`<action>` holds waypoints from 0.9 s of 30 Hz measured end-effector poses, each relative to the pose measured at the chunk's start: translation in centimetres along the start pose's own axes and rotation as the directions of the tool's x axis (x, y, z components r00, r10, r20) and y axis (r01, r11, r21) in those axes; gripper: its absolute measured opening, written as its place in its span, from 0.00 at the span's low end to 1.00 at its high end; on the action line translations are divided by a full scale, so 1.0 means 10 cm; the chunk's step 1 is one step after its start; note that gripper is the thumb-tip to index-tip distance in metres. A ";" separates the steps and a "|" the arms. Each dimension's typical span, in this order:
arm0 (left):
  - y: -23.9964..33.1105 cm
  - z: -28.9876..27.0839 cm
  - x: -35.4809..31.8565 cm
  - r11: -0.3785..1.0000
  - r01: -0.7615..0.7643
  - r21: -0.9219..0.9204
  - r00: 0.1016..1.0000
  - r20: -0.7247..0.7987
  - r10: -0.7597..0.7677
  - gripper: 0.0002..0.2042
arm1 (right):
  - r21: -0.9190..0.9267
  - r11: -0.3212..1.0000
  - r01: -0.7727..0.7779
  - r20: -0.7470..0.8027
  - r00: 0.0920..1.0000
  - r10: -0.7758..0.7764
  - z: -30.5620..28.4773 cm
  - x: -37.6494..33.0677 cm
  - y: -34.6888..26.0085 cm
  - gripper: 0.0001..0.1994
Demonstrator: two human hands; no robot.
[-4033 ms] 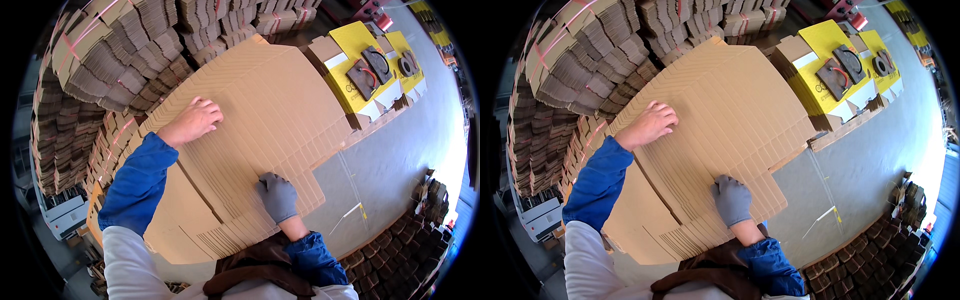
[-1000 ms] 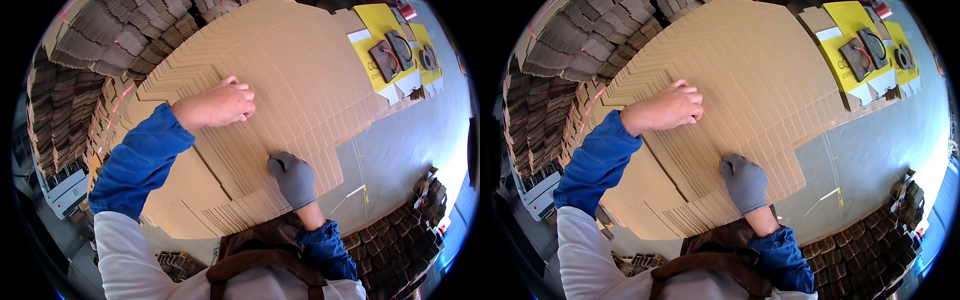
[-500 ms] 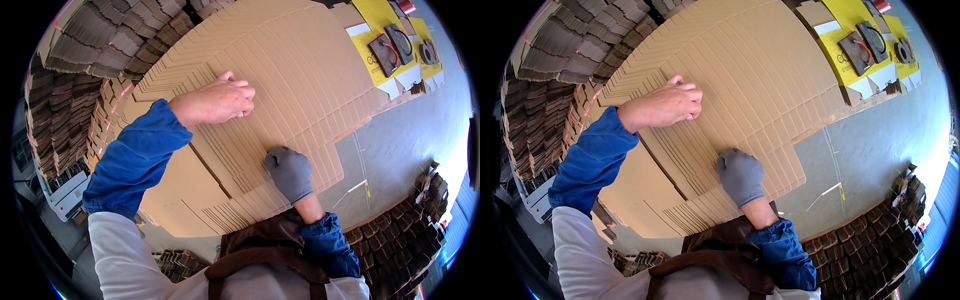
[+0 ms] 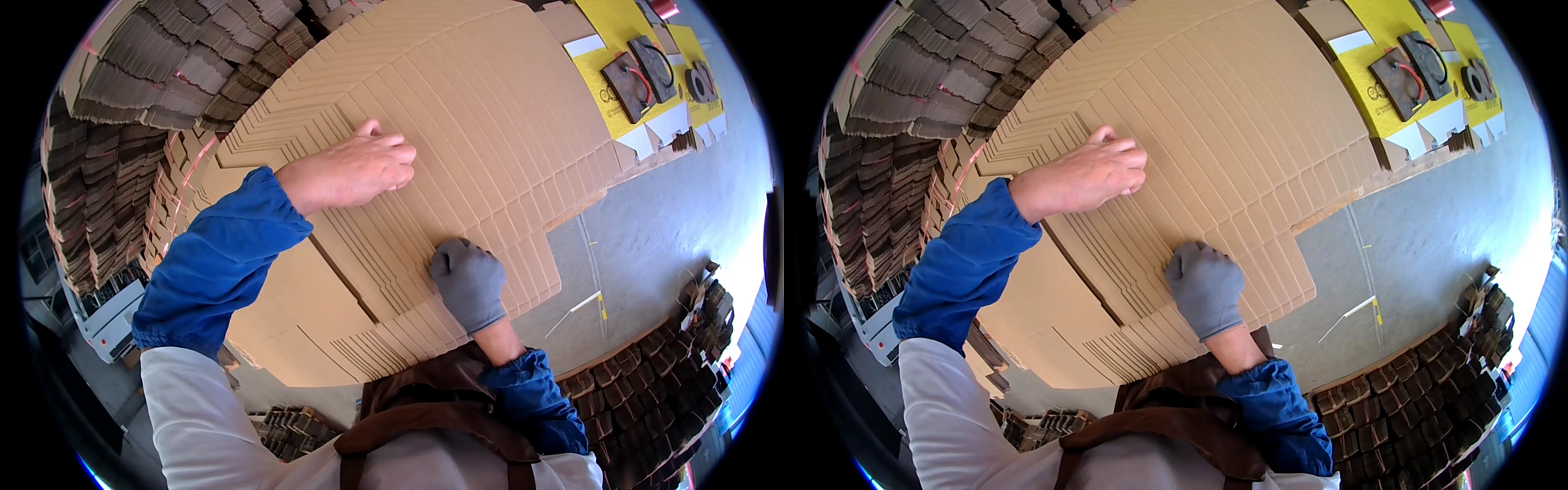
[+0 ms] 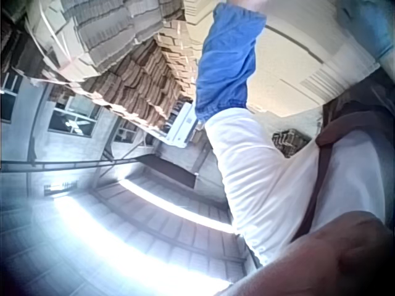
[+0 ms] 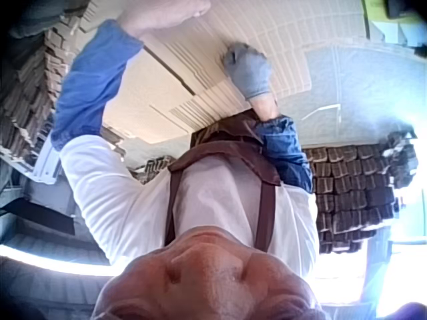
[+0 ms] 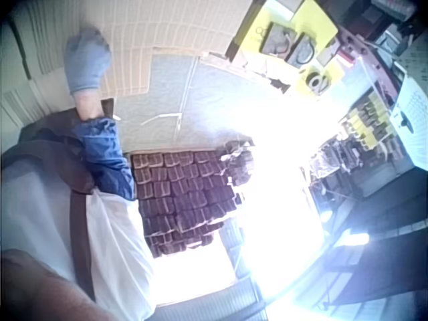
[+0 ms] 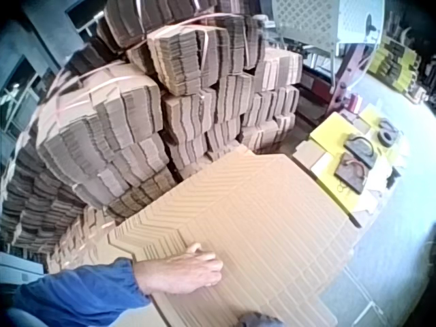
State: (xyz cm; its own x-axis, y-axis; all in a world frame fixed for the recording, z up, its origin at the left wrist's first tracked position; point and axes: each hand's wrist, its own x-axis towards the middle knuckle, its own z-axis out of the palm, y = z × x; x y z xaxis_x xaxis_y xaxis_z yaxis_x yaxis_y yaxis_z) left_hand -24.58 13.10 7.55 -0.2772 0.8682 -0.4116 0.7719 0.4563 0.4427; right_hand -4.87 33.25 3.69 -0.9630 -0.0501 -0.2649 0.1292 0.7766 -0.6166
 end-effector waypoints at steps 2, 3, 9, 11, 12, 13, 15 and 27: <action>0.00 0.00 0.00 1.000 -0.006 -0.008 1.000 -0.013 0.006 0.08 | -0.003 1.000 -0.003 -0.011 1.000 0.003 0.00 0.00 -0.01 0.10; 0.01 -0.01 0.00 1.000 -0.009 -0.011 1.000 -0.020 0.009 0.08 | -0.006 1.000 -0.003 -0.017 1.000 0.003 0.01 0.00 0.00 0.09; 0.00 0.00 -0.03 1.000 0.001 -0.026 1.000 -0.027 -0.001 0.08 | -0.018 1.000 -0.013 -0.033 0.999 0.013 0.01 0.00 -0.03 0.10; 0.00 0.01 -0.02 0.999 0.003 -0.032 0.999 -0.038 -0.004 0.07 | -0.029 1.000 0.002 -0.039 0.999 -0.003 0.03 0.00 -0.01 0.09; 0.00 0.01 -0.02 0.999 0.004 -0.033 0.999 -0.045 -0.005 0.07 | -0.037 0.999 0.013 -0.042 0.999 -0.015 0.03 0.00 0.01 0.09; -0.01 0.03 -0.02 0.999 0.003 -0.034 0.998 -0.066 -0.005 0.06 | -0.045 0.999 0.025 -0.044 0.999 -0.027 0.03 0.00 0.01 0.09; -0.01 0.08 -0.05 0.999 0.006 -0.035 0.994 -0.107 -0.010 0.06 | -0.038 0.993 -0.112 0.064 0.991 0.115 -0.01 0.03 -0.03 0.08; 0.47 0.50 -0.25 0.996 0.075 0.041 0.909 -0.414 -0.051 0.07 | -0.145 0.979 0.141 -0.240 0.955 -0.173 -0.03 0.26 -0.01 0.29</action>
State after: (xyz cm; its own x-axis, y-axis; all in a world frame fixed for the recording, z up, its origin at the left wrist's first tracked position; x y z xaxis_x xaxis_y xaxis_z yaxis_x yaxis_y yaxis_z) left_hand -17.44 12.14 6.70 -0.5282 0.8464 -0.0674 0.7716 0.5116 0.3780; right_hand -7.42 33.27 3.28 -0.9990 -0.0314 0.0315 -0.0434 0.8445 -0.5338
